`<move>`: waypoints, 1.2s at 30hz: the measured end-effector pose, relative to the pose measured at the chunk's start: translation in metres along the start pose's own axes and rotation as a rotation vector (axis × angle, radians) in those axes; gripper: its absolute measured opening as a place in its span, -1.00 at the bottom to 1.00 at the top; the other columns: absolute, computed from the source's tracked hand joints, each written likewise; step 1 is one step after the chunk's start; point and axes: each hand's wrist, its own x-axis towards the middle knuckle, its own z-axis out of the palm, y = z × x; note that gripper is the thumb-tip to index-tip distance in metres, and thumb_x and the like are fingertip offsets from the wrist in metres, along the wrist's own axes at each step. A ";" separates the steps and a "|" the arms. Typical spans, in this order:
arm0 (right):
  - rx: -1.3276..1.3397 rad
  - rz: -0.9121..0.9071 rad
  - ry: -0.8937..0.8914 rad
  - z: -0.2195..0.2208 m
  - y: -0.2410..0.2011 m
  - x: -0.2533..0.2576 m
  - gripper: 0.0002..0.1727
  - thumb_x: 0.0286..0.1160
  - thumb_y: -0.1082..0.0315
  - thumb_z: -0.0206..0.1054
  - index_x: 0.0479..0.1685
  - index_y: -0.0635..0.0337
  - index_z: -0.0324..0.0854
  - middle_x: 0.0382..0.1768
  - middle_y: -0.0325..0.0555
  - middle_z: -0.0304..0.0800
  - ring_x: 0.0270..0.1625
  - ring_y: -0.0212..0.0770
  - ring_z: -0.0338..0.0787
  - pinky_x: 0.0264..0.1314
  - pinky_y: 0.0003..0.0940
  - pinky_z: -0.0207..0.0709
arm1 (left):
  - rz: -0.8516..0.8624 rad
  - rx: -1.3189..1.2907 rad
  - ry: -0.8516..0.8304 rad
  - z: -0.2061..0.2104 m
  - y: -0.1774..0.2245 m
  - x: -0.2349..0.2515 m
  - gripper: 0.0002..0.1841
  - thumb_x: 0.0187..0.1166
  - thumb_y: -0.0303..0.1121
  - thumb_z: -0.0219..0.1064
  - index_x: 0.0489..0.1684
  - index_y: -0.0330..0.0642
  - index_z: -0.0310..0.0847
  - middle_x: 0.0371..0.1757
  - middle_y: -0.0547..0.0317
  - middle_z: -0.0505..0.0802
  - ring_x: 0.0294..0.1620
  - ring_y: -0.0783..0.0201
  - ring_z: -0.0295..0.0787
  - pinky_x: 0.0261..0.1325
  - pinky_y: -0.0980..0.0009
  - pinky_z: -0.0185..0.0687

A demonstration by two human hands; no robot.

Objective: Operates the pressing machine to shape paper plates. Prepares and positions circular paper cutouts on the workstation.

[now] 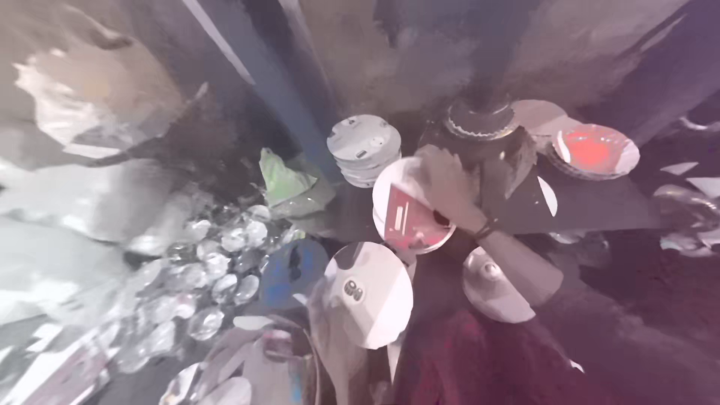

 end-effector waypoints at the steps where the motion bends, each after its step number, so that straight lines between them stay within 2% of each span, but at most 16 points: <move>1: 0.187 0.028 0.089 -0.012 0.001 0.006 -0.70 0.62 0.39 0.30 0.23 0.33 0.59 -0.08 0.05 0.82 -0.11 -0.10 0.83 -0.04 -0.10 0.70 | 0.001 -0.054 -0.025 -0.001 -0.002 0.002 -0.61 0.59 -0.61 -0.11 0.31 -0.49 0.45 0.26 0.21 0.75 0.21 0.52 0.71 0.29 0.52 0.65; 3: 0.627 0.051 0.047 -0.034 0.002 0.005 -0.93 0.69 0.44 0.20 0.01 0.17 0.45 -0.40 -0.33 0.68 -0.47 -0.53 0.68 -0.38 -0.58 0.66 | -0.041 -0.166 -0.083 0.002 -0.002 0.001 -0.61 0.64 -0.53 -0.12 0.16 -0.35 0.65 0.15 0.29 0.86 0.17 0.47 0.77 0.26 0.48 0.70; 5: 0.709 0.029 -0.171 -0.042 -0.011 -0.017 -0.96 0.63 0.47 0.26 -0.08 0.20 0.57 -0.49 -0.30 0.68 -0.55 -0.53 0.61 -0.50 -0.60 0.56 | -0.134 -0.287 -0.085 0.013 -0.002 -0.001 -0.63 0.74 -0.27 -0.02 0.10 -0.20 0.74 0.06 0.31 0.89 0.10 0.45 0.81 0.20 0.44 0.74; 6: 0.623 -0.035 -0.260 -0.035 -0.019 -0.029 -0.91 0.60 0.40 0.32 -0.12 0.25 0.66 -0.49 -0.23 0.71 -0.53 -0.45 0.64 -0.48 -0.52 0.57 | -0.177 -0.326 -0.074 0.021 -0.001 -0.003 -0.65 0.78 -0.19 0.04 0.05 -0.11 0.76 -0.04 0.36 0.91 0.01 0.48 0.84 0.11 0.47 0.78; 8: 0.368 -0.180 -0.262 -0.011 -0.028 -0.043 -0.79 0.58 0.31 0.31 -0.27 0.24 0.77 -0.44 -0.12 0.76 -0.40 -0.28 0.72 -0.32 -0.31 0.59 | -0.230 -0.257 -0.014 0.039 0.006 -0.002 -0.69 0.77 -0.40 -0.07 -0.15 -0.09 0.68 -0.34 0.46 0.89 -0.29 0.56 0.86 -0.20 0.53 0.83; 10: 0.126 -0.239 -0.180 0.003 -0.020 -0.037 -0.71 0.59 0.24 0.30 0.00 0.23 0.84 -0.06 0.04 0.87 0.03 -0.02 0.83 0.10 -0.02 0.68 | -0.237 -0.163 0.058 0.046 0.010 0.002 -0.72 0.76 -0.51 -0.05 -0.16 -0.22 0.65 -0.46 0.44 0.84 -0.43 0.55 0.83 -0.33 0.55 0.82; 13: -0.228 -0.135 -0.221 0.016 0.009 -0.014 -0.31 0.59 -0.11 0.34 0.55 0.20 0.54 0.50 0.18 0.58 0.54 0.33 0.51 0.45 0.40 0.34 | -0.211 -0.054 0.192 0.038 0.011 0.010 -0.79 0.76 -0.49 0.00 -0.03 -0.29 0.59 -0.44 0.47 0.79 -0.43 0.62 0.79 -0.31 0.62 0.78; 16: -0.280 -0.136 -0.157 0.023 0.020 -0.007 -0.38 0.58 -0.03 0.39 0.44 0.25 0.58 0.48 0.19 0.60 0.55 0.35 0.52 0.45 0.50 0.28 | -0.158 -0.009 0.265 0.020 0.006 0.021 -0.72 0.68 -0.52 0.07 0.30 -0.35 0.38 -0.14 0.36 0.74 -0.22 0.64 0.77 -0.14 0.64 0.76; 19: -0.030 -0.078 -0.019 -0.004 0.007 -0.001 -0.66 0.64 0.34 0.35 0.31 0.27 0.61 0.09 0.17 0.78 0.08 0.17 0.80 0.07 0.16 0.65 | -0.058 -0.039 0.158 0.000 -0.007 0.028 -0.46 0.69 -0.47 -0.02 0.69 -0.36 0.11 0.41 0.11 0.61 0.20 0.54 0.67 0.19 0.57 0.65; 20: 0.114 -0.077 0.051 -0.012 0.007 0.002 -0.74 0.68 0.40 0.28 0.24 0.27 0.59 -0.11 0.13 0.80 -0.19 0.02 0.82 -0.18 -0.04 0.69 | -0.035 -0.080 0.133 0.000 -0.007 0.030 -0.48 0.69 -0.46 -0.07 0.66 -0.36 0.16 0.34 0.19 0.66 0.16 0.56 0.70 0.16 0.59 0.68; 22: 0.350 -0.102 0.047 -0.025 0.003 0.000 -0.77 0.75 0.43 0.15 0.21 0.28 0.59 -0.20 0.00 0.78 -0.31 -0.27 0.76 -0.23 -0.36 0.69 | -0.027 -0.218 0.071 0.010 -0.003 0.031 -0.51 0.69 -0.48 -0.09 0.63 -0.34 0.20 0.27 0.27 0.73 0.11 0.55 0.76 0.11 0.57 0.74; 27: 0.554 -0.110 -0.395 -0.015 -0.028 -0.028 -0.66 0.82 0.36 0.01 0.12 0.30 0.72 -0.34 -0.16 0.75 -0.38 -0.45 0.66 -0.28 -0.50 0.59 | -0.077 -0.281 0.048 0.061 0.002 0.025 -0.49 0.67 -0.55 -0.08 0.64 -0.31 0.06 0.26 0.20 0.64 0.08 0.49 0.77 0.09 0.49 0.78; 29: 0.317 -0.106 -0.253 -0.015 -0.018 -0.022 -0.64 0.80 0.24 0.12 0.22 0.26 0.74 -0.03 0.03 0.87 -0.02 -0.15 0.83 0.11 -0.17 0.67 | -0.106 -0.261 0.105 0.058 0.004 0.028 -0.47 0.69 -0.56 -0.14 0.70 -0.31 0.06 0.31 0.19 0.66 0.07 0.52 0.77 0.07 0.52 0.76; 31: -0.029 -0.078 -0.216 -0.008 0.005 -0.010 -0.40 0.72 0.00 0.22 0.55 0.27 0.54 0.41 0.19 0.68 0.47 0.19 0.63 0.49 0.18 0.46 | -0.136 -0.249 0.113 0.042 0.001 0.029 -0.48 0.76 -0.50 -0.22 0.73 -0.28 0.08 0.33 0.20 0.67 0.12 0.55 0.73 0.15 0.56 0.70; 34: -0.316 0.028 -0.286 0.014 0.024 -0.004 -0.15 0.58 -0.21 0.31 0.66 0.28 0.40 0.52 0.31 0.53 0.61 0.36 0.45 0.60 0.38 0.22 | -0.227 -0.359 0.184 0.026 -0.004 0.032 -0.59 0.82 -0.40 -0.25 0.54 -0.17 0.29 -0.02 0.39 0.76 -0.15 0.64 0.75 -0.11 0.63 0.72; 36: -0.343 0.018 -0.194 0.022 0.022 -0.006 -0.18 0.50 -0.16 0.41 0.58 0.30 0.49 0.43 0.33 0.60 0.52 0.36 0.54 0.52 0.37 0.31 | -0.288 -0.506 0.207 0.030 -0.005 0.032 -0.64 0.85 -0.34 -0.30 0.29 -0.09 0.42 -0.28 0.46 0.81 -0.35 0.63 0.78 -0.33 0.63 0.74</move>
